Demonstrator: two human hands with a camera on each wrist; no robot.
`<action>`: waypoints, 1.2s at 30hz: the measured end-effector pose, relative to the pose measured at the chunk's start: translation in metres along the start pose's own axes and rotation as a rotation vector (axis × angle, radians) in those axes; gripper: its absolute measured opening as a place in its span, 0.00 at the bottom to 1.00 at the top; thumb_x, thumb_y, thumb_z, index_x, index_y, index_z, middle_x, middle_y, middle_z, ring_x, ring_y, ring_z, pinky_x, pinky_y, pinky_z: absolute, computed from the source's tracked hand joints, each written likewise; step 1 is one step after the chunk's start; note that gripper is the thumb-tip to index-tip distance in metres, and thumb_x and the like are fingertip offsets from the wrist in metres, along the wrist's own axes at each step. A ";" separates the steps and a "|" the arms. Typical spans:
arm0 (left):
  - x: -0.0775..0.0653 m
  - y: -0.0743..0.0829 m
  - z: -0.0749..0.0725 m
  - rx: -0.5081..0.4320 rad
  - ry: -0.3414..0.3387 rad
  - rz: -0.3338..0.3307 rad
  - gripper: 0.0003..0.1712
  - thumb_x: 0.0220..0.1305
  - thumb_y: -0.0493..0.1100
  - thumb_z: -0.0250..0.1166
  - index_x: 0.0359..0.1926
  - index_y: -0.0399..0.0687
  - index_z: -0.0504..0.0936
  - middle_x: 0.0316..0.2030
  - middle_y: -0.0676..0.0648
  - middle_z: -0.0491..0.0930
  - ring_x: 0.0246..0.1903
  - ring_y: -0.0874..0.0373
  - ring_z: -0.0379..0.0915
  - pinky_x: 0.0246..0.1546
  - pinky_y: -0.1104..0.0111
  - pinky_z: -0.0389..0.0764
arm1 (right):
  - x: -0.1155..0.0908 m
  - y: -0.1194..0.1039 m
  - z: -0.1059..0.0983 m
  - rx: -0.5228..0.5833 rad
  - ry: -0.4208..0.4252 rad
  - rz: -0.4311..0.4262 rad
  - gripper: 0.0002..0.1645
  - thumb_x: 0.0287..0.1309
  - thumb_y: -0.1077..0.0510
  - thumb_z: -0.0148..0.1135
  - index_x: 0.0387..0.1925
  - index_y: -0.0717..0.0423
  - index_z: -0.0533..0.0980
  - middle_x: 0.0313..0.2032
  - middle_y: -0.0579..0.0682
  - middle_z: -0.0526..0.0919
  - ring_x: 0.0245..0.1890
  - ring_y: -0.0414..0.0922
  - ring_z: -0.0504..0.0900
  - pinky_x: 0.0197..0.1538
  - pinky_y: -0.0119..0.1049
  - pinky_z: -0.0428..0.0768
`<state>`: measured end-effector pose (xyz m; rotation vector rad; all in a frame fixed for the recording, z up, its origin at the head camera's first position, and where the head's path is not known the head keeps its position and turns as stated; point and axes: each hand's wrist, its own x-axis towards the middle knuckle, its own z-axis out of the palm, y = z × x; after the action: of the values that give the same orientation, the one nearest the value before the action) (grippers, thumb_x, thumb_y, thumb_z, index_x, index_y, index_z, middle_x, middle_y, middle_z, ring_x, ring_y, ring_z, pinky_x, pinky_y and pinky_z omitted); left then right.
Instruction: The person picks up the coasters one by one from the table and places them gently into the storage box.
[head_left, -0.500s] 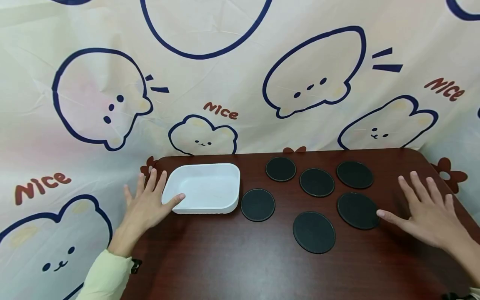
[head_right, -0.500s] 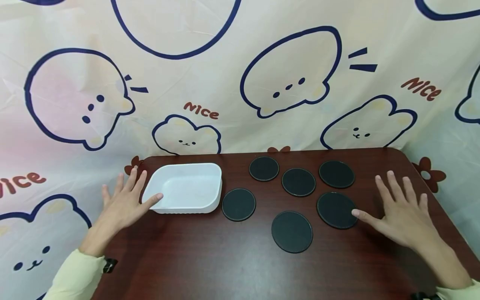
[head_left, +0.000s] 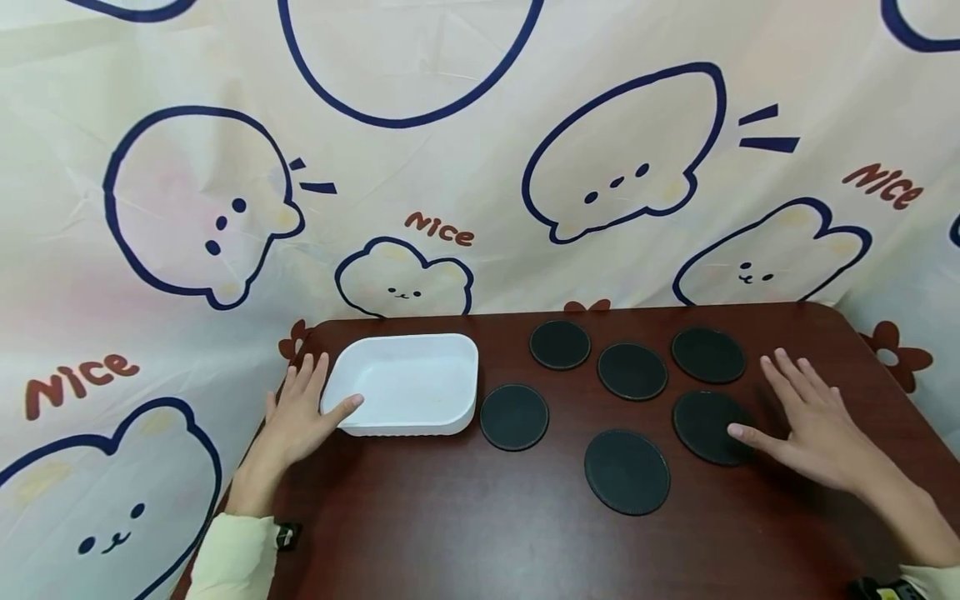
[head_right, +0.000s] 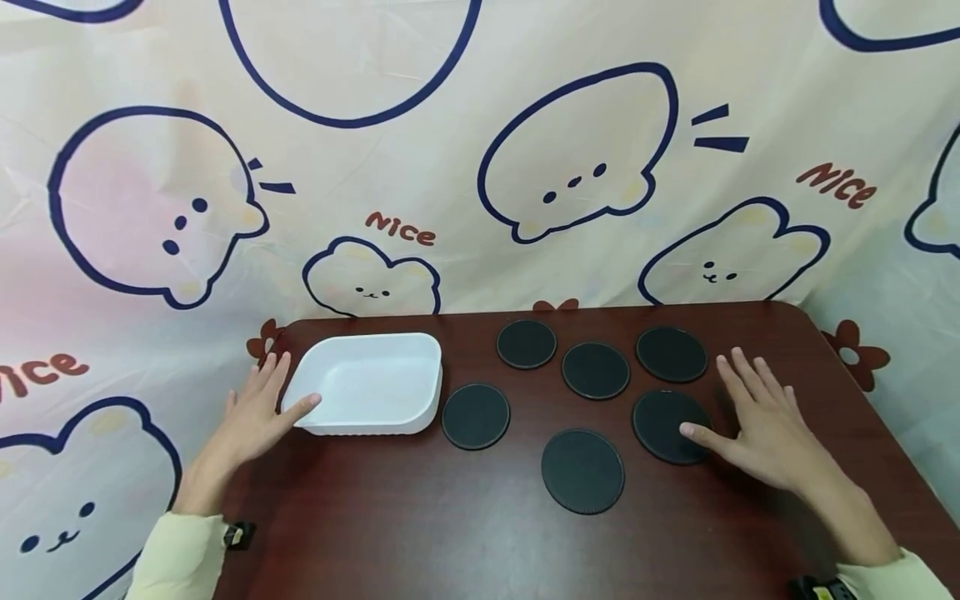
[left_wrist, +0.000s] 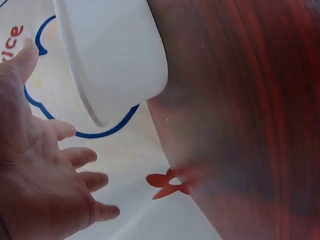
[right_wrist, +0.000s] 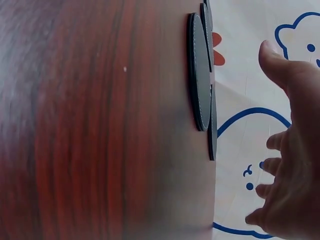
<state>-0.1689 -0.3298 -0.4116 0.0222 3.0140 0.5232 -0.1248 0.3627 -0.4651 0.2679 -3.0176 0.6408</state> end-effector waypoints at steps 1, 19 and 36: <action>0.000 -0.002 0.001 -0.008 -0.004 0.003 0.67 0.70 0.77 0.58 0.87 0.38 0.39 0.84 0.25 0.36 0.83 0.21 0.29 0.73 0.17 0.35 | 0.000 -0.001 0.001 0.018 -0.001 -0.008 0.71 0.63 0.35 0.73 0.86 0.63 0.41 0.84 0.73 0.37 0.85 0.73 0.30 0.74 0.85 0.31; 0.001 -0.014 0.006 -0.175 -0.019 0.016 0.66 0.72 0.69 0.65 0.87 0.45 0.34 0.86 0.31 0.39 0.83 0.26 0.42 0.76 0.25 0.53 | 0.015 -0.007 0.003 0.069 -0.109 0.013 0.64 0.60 0.34 0.77 0.81 0.67 0.58 0.73 0.78 0.67 0.68 0.78 0.71 0.62 0.82 0.71; -0.001 -0.014 0.013 -0.234 -0.037 -0.001 0.69 0.66 0.67 0.71 0.88 0.46 0.38 0.84 0.29 0.49 0.80 0.25 0.53 0.74 0.27 0.62 | 0.025 0.002 -0.001 0.160 -0.192 0.001 0.55 0.59 0.39 0.79 0.76 0.65 0.68 0.62 0.73 0.80 0.55 0.66 0.86 0.47 0.47 0.88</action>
<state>-0.1664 -0.3391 -0.4285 0.0149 2.8960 0.8615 -0.1498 0.3608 -0.4631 0.3534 -3.1497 0.9089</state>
